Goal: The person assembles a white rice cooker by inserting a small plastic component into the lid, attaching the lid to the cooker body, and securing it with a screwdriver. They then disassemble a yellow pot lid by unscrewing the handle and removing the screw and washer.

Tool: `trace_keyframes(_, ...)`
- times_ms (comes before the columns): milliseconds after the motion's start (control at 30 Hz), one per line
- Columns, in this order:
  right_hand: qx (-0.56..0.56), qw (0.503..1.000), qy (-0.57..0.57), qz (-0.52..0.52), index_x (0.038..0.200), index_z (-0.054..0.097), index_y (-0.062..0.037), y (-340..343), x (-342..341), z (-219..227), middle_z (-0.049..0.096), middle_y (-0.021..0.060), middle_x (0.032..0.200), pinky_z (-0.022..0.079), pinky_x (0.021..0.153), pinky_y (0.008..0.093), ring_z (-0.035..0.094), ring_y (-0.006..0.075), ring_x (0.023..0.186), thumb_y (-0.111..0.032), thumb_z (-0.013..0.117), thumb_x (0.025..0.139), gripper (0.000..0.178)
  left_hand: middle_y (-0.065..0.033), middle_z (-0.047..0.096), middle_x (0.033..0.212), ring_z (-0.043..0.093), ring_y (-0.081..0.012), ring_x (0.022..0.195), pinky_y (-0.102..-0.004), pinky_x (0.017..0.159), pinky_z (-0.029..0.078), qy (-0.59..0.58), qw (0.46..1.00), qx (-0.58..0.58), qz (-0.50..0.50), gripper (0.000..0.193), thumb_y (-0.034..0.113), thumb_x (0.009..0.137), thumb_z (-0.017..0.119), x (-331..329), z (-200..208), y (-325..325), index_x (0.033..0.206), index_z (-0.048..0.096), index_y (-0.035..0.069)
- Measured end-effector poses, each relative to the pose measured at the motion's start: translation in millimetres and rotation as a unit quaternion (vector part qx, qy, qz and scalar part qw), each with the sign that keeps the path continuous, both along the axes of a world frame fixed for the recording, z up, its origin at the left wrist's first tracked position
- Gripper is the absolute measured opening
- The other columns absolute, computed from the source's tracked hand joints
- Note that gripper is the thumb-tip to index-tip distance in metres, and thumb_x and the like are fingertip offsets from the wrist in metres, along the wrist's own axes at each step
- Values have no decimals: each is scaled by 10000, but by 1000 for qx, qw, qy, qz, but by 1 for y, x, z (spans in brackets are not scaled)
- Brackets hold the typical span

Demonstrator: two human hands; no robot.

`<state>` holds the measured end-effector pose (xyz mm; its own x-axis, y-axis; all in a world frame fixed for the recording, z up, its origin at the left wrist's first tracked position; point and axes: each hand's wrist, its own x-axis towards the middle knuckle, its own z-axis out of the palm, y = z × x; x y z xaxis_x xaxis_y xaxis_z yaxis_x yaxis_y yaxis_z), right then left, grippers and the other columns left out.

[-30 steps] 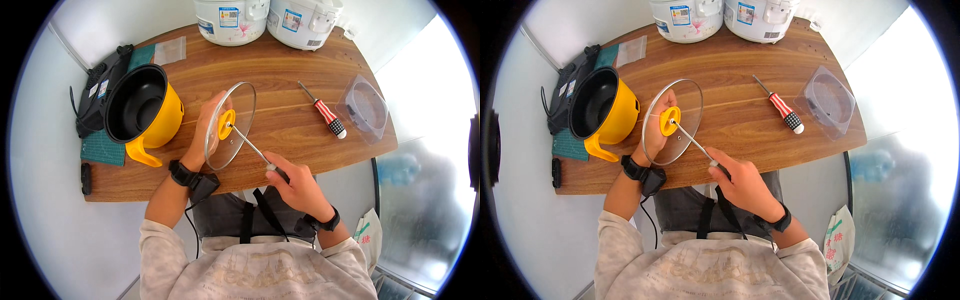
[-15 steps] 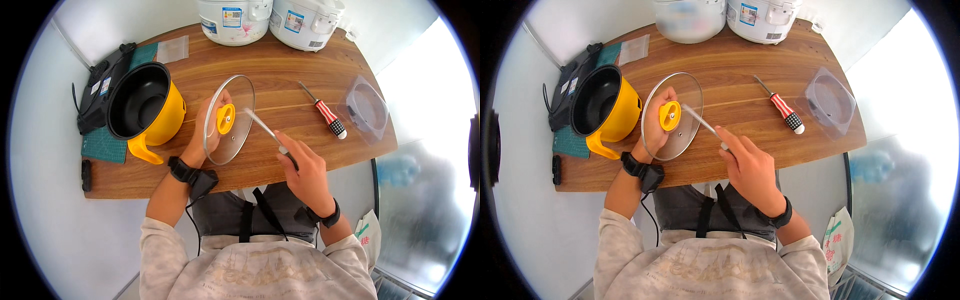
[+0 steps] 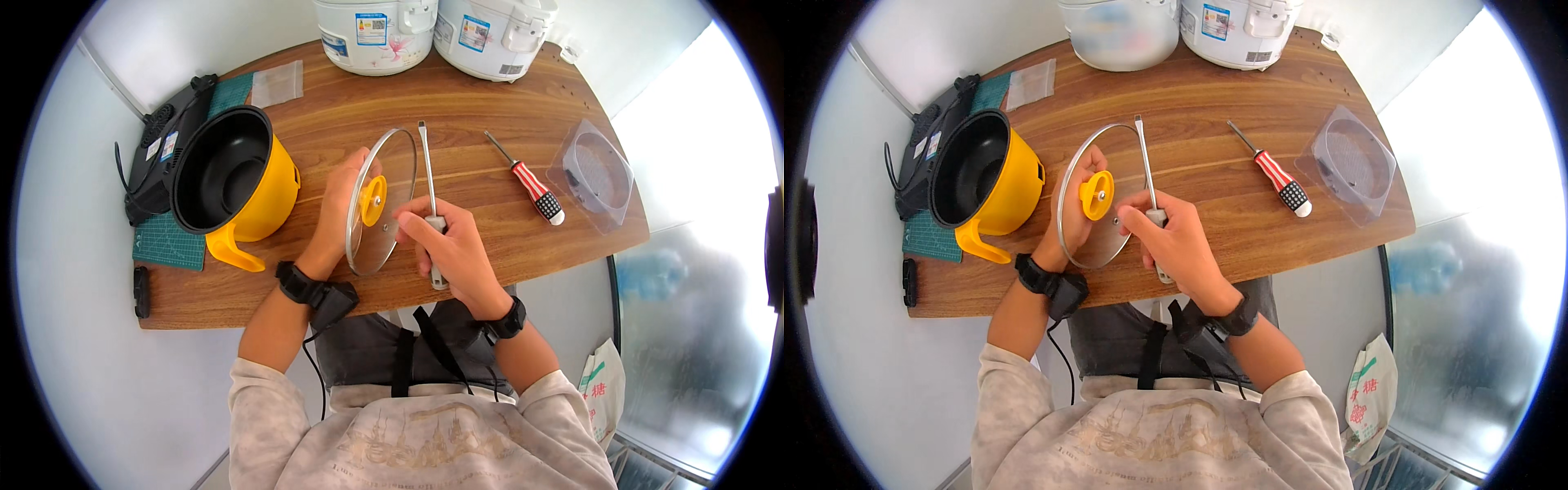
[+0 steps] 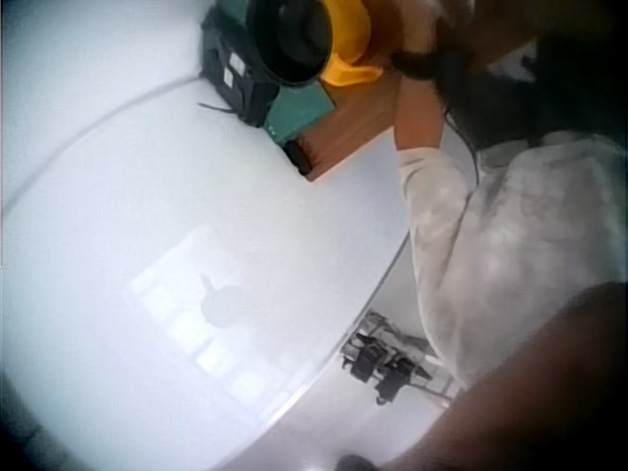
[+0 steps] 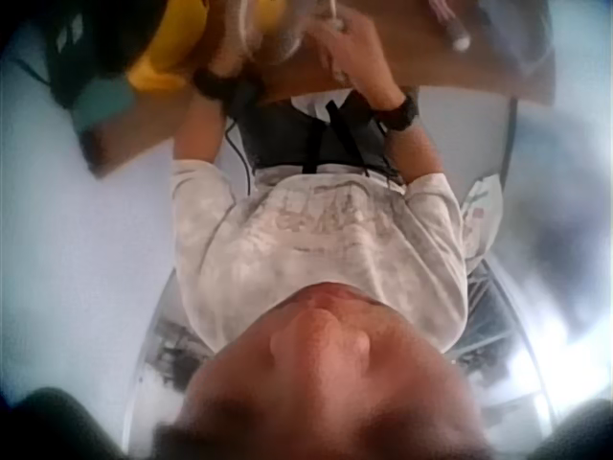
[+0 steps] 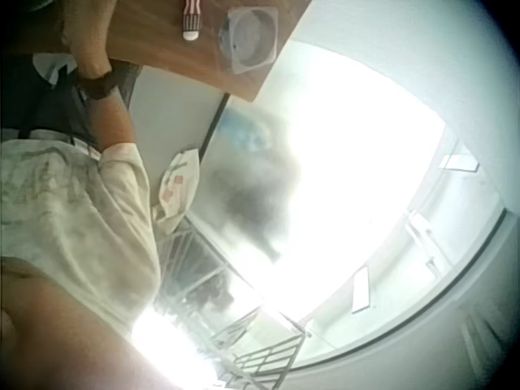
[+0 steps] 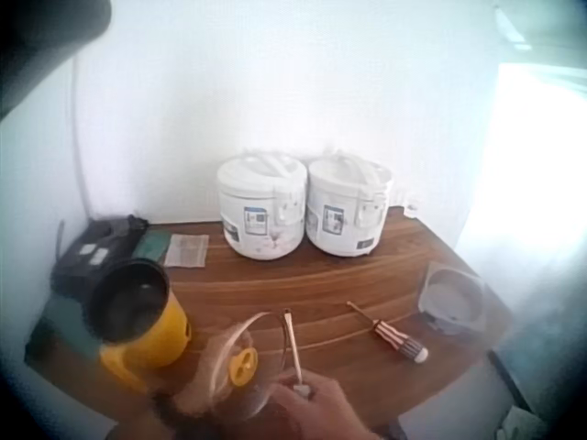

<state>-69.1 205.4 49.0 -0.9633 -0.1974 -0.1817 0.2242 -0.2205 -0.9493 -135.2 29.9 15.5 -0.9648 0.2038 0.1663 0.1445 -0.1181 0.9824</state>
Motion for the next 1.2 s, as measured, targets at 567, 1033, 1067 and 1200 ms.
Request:
trace_keyframes(567, 93, 994, 43, -22, 911, 659, 29, -6, -11, 4, 595, 12, 608, 398, 417, 209, 527, 42, 467, -151, 694, 918, 183, -14, 424, 787, 395, -95, 691, -259, 605, 356, 29, 997, -64, -42, 130, 146, 922, 363, 11, 14, 7, 875, 446, 58)
trace_keyframes(1033, 23, 999, 10, -22, 944, 661, 27, -5, -15, -2, 648, 20, 730, 435, 440, 198, 558, 50, 525, -153, 690, 915, 184, 3, 476, 721, 415, -52, 560, -213, 455, 316, -16, 999, -32, -40, 152, 178, 937, 364, 8, 8, 5, 923, 478, 77)
trace_keyframes(1067, 27, 999, 6, -18, 934, 660, 27, -5, -15, -2, 646, 20, 725, 435, 438, 201, 559, 51, 523, -152, 689, 914, 182, 1, 477, 721, 417, -54, 564, -214, 461, 321, -6, 998, -36, -44, 150, 177, 936, 367, 7, 7, 5, 921, 477, 77)
trace_keyframes(1200, 44, 999, -1, -15, 893, 653, 24, -6, -15, 5, 643, 22, 709, 435, 432, 208, 562, 57, 517, -142, 683, 903, 169, -10, 487, 740, 436, -67, 594, -227, 491, 348, -2, 998, -55, -32, 136, 157, 936, 370, 10, 10, 7, 917, 473, 72)
